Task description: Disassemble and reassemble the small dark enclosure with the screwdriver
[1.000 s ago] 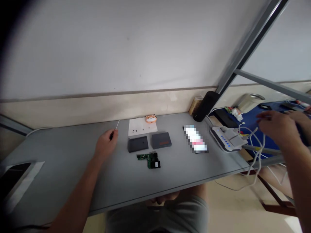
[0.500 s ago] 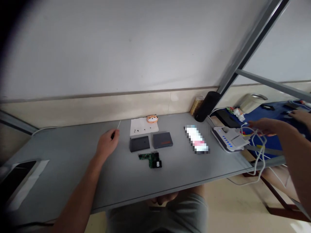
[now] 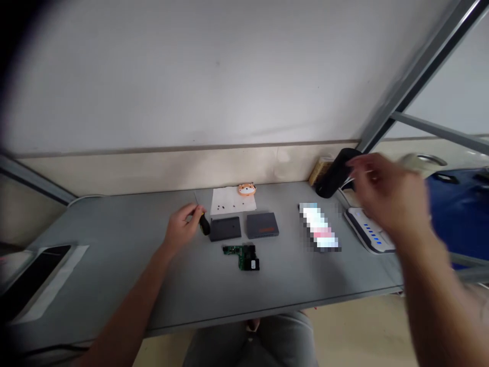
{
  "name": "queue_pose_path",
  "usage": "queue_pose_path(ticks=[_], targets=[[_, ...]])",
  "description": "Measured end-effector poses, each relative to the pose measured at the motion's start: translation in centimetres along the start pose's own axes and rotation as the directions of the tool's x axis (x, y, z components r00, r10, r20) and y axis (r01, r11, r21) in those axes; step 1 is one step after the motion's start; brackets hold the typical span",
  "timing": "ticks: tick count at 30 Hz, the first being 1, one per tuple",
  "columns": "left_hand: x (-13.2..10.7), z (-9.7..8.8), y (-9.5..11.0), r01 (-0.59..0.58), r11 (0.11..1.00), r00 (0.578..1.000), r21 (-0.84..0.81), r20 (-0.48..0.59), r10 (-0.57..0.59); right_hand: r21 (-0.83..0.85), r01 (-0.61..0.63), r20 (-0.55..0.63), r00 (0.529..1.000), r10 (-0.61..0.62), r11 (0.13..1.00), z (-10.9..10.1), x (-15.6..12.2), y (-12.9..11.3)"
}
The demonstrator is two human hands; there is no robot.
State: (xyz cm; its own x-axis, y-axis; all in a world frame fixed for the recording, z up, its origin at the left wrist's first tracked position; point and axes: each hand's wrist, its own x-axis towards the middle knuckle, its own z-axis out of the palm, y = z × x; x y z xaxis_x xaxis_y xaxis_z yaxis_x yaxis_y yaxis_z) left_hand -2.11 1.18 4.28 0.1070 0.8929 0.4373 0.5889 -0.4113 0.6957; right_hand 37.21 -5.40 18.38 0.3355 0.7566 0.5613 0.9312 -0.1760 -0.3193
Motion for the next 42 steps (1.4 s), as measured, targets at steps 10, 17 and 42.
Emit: queue_pose_path(ticks=[10,17,42], targets=[[-0.2,1.2,0.8,0.121,0.880,0.978,-0.459,-0.096,-0.185,0.793,0.232,0.345,0.593,-0.728,0.564,13.9,-11.1,-15.0],[-0.6,1.7,-0.5,-0.034,0.996,0.992,-0.082,0.119,0.044,0.907,-0.101,0.258,0.900,-0.351,0.408,15.0,-9.4,-12.4],[-0.6,2.3,-3.1,-0.039,0.988,0.960,0.147,0.278,-0.004,0.442,0.338,0.573,0.606,-0.552,0.831,15.7,-6.0,-6.7]])
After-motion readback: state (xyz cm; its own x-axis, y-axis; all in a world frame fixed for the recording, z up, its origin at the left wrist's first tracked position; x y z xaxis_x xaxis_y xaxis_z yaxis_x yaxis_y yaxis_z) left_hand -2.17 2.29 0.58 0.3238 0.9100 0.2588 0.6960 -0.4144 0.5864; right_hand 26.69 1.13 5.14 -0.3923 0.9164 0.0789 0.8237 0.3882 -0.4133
